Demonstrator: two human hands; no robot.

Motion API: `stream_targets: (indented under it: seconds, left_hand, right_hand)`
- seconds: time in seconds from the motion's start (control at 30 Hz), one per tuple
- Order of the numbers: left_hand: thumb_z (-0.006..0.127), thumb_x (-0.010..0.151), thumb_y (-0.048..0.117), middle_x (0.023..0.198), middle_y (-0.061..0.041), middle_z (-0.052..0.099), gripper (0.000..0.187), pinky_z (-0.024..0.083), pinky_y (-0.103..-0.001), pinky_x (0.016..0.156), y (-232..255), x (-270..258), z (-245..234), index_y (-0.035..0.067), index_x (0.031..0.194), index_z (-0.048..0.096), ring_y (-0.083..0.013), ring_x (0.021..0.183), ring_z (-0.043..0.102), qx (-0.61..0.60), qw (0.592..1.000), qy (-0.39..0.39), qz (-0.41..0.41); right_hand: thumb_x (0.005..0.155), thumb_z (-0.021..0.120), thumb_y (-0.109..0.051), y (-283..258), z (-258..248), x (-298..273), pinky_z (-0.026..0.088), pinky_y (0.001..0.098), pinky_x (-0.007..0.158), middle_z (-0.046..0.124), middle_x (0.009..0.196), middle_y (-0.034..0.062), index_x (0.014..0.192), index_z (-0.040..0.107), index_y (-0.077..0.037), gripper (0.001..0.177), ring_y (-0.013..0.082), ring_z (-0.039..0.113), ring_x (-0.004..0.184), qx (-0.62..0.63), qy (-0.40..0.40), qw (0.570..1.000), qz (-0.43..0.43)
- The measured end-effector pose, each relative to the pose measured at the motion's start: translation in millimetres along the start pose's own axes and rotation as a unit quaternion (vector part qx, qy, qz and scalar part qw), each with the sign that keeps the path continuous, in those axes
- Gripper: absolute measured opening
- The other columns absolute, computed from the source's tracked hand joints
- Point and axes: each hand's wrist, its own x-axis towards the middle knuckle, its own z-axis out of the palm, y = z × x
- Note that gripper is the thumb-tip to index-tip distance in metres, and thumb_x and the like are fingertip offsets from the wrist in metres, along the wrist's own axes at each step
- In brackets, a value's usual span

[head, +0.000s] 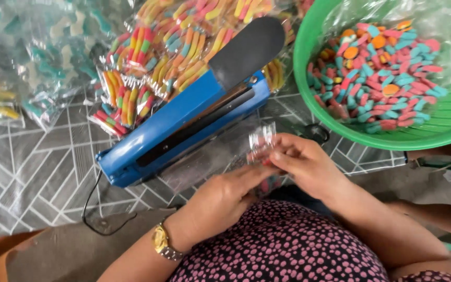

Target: Packaging gummy worm candies into small plastic bags and sealing them with a manual heat sealer.

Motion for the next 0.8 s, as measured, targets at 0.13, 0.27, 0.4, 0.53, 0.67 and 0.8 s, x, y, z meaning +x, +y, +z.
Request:
stream_targets:
  seconds: [0.13, 0.27, 0.4, 0.53, 0.67, 0.8]
  left_hand:
    - [0.069, 0.085, -0.006, 0.151, -0.018, 0.057, 0.079, 0.053, -0.046, 0.103, 0, 3, -7, 0.014, 0.156, 0.039, -0.0359, 0.130, 0.064, -0.002, 0.999, -0.027, -0.030]
    - [0.075, 0.087, -0.004, 0.107, -0.009, 0.079, 0.059, 0.068, -0.031, 0.079, 9, 4, -5, 0.016, 0.140, 0.057, -0.0179, 0.086, 0.081, -0.117, 0.989, 0.049, -0.082]
    - [0.077, 0.088, -0.002, 0.099, -0.006, 0.078, 0.036, 0.066, -0.026, 0.076, -3, 15, 9, 0.010, 0.121, 0.069, -0.0145, 0.087, 0.079, -0.036, 0.971, 0.236, -0.015]
    - [0.066, 0.096, -0.001, 0.100, -0.006, 0.070, 0.026, 0.061, -0.032, 0.075, -38, 18, 16, 0.006, 0.120, 0.065, -0.0197, 0.090, 0.072, 0.127, 0.963, 0.239, 0.011]
    - [0.069, 0.089, 0.002, 0.101, -0.006, 0.074, 0.035, 0.062, -0.036, 0.073, -41, 13, 16, 0.011, 0.123, 0.068, -0.0211, 0.088, 0.075, 0.116, 0.966, 0.221, -0.071]
    - [0.074, 0.088, -0.003, 0.098, -0.008, 0.076, 0.026, 0.063, -0.031, 0.076, -34, -1, 0, 0.004, 0.114, 0.071, -0.0201, 0.087, 0.075, 0.157, 0.946, 0.284, -0.015]
  right_hand:
    - [0.098, 0.064, -0.006, 36, -17, 15, 0.060, 0.0383, 0.078, 0.075, 0.100, 0.0197, 0.110, 0.065, 0.001, 0.014, 0.0314, 0.074, 0.090, 0.222, 0.096, 0.970, 0.008]
    - [0.098, 0.064, -0.006, 44, -13, 19, 0.061, 0.0334, 0.072, 0.074, 0.097, 0.0160, 0.107, 0.064, -0.001, 0.010, 0.0267, 0.074, 0.086, 0.214, 0.164, 0.963, 0.022]
    - [0.105, 0.057, -0.015, 44, 9, 15, 0.052, 0.0251, 0.037, 0.063, 0.071, 0.0065, 0.110, 0.061, -0.003, 0.014, 0.0144, 0.060, 0.044, 0.243, 0.033, 0.969, 0.016]
    - [0.111, 0.043, -0.015, 51, 11, 13, 0.054, 0.0344, 0.087, 0.068, 0.105, 0.0157, 0.125, 0.058, 0.002, 0.027, 0.0233, 0.067, 0.096, 0.305, -0.018, 0.951, 0.046]
    - [0.094, 0.065, -0.029, 26, 14, 5, 0.063, 0.0388, 0.066, 0.070, 0.106, 0.0226, 0.139, 0.044, 0.002, 0.059, 0.0290, 0.071, 0.080, 0.146, -0.131, 0.975, 0.103]
    - [0.097, 0.062, -0.011, 5, -2, 6, 0.067, 0.0354, 0.078, 0.077, 0.101, 0.0122, 0.128, 0.054, -0.002, 0.033, 0.0209, 0.078, 0.078, -0.089, -0.156, 0.983, 0.049]
